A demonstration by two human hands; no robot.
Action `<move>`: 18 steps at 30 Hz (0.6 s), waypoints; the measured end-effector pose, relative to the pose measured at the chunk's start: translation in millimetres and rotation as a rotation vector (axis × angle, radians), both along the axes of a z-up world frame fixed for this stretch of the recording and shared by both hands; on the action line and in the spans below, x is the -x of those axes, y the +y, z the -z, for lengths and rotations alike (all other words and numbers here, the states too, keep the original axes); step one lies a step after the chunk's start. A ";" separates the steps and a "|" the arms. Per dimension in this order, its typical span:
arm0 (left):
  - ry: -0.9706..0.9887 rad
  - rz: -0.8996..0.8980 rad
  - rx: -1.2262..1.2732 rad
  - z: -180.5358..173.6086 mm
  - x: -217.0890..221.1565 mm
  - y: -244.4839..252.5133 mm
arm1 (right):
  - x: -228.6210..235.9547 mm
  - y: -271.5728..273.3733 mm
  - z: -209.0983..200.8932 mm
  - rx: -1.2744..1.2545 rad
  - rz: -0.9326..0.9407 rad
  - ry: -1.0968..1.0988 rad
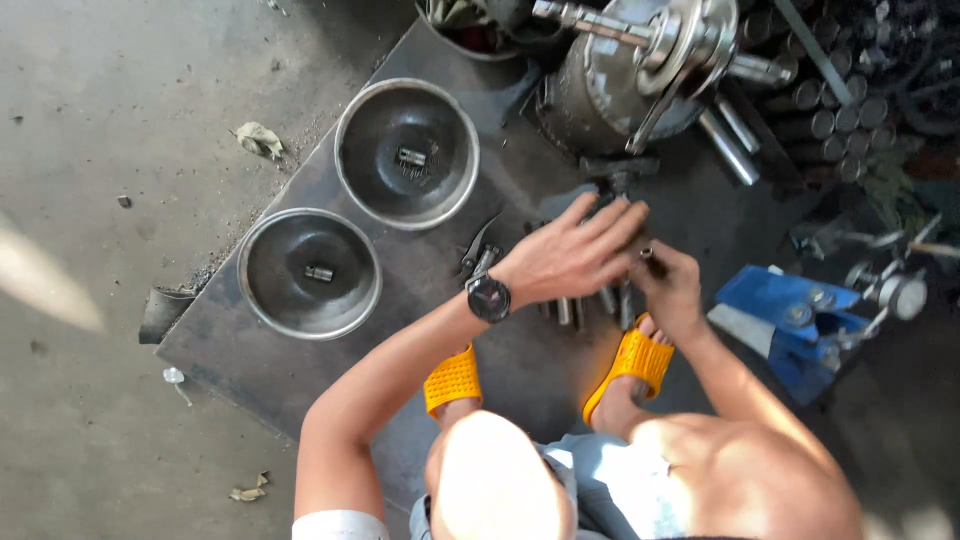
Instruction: The person uses a dial indicator to measure a rotating shaft assembly, repeatedly spinning the shaft and observing the gauge. They also use a wrench to tighten or adjust the shaft and handle the assembly with both hands.
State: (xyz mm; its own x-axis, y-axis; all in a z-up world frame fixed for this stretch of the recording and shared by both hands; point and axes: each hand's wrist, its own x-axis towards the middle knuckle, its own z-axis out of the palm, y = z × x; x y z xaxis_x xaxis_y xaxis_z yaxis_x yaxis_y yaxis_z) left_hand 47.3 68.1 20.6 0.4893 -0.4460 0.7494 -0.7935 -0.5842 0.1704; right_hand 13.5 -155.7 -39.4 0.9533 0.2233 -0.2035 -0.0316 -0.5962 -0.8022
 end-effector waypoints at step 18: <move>0.786 -0.168 0.198 -25.6 -74.6 -58.9 | 5.5 -58.6 30.4 -0.267 0.312 0.370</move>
